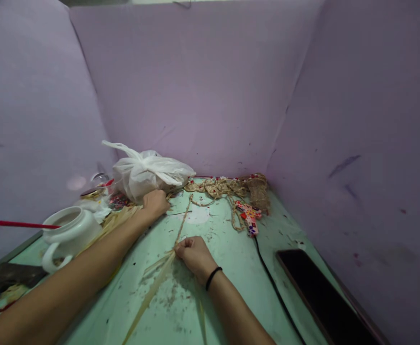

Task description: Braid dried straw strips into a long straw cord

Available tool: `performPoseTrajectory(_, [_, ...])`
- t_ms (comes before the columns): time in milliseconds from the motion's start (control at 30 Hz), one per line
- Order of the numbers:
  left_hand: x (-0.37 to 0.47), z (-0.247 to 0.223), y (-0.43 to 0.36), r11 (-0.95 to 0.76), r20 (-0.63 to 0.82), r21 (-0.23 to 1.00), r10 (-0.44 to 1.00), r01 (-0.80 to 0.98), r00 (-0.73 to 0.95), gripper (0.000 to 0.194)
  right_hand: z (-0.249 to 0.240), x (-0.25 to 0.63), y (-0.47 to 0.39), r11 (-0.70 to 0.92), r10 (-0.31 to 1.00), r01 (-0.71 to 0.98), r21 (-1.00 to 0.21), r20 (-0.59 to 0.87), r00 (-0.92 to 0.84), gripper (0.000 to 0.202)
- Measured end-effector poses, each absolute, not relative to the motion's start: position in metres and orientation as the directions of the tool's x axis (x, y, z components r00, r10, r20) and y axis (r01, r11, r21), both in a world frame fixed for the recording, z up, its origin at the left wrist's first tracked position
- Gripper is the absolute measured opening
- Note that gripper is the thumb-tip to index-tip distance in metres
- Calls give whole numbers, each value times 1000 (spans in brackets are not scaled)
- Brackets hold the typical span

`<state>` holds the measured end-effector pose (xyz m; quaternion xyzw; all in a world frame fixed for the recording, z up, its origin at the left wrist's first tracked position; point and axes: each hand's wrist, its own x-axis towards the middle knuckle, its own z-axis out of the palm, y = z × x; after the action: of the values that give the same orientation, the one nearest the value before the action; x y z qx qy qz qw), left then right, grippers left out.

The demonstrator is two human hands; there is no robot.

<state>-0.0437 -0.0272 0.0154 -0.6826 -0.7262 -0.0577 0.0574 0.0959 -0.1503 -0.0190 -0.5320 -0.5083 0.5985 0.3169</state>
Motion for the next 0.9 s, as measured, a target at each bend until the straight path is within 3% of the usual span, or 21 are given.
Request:
performPoseTrajectory(100, [-38, 20, -23, 40, 188, 79, 981, 996, -54, 28, -19, 96, -149, -266, 923, 162, -950, -300, -240, 18])
performPoseTrajectory(200, [-34, 40, -38, -73, 222, 328, 975, 942, -2, 23, -18, 97, -148, -272, 920, 170, -947, -308, -243, 17])
performPoseTrajectory(300, [-33, 65, -71, -110, 76, 680, 994, 724, 80, 16, -18, 98, -149, -280, 916, 162, -946, -314, -249, 17])
performPoseTrajectory(367, [-37, 74, -99, -6, -136, 801, 972, 598, 193, 12, -18, 99, -149, -267, 920, 140, -954, -295, -259, 18])
performPoseTrajectory(467, [-49, 64, -131, 153, -397, 813, 852, 561, 343, 12, -20, 99, -150, -242, 926, 112, -964, -263, -271, 18])
performPoseTrajectory(600, [-62, 29, -144, 198, -456, 794, 819, 576, 348, 13, -19, 99, -151, -250, 924, 115, -961, -272, -267, 13])
performPoseTrajectory(767, [-61, 11, -143, -34, -235, 810, 896, 585, 378, 31, -19, 99, -151, -267, 924, 126, -955, -291, -249, 10])
performPoseTrajectory(900, [-56, 13, -151, -165, -80, 755, 937, 634, 340, 38, -22, 99, -150, -243, 929, 103, -965, -262, -262, 11])
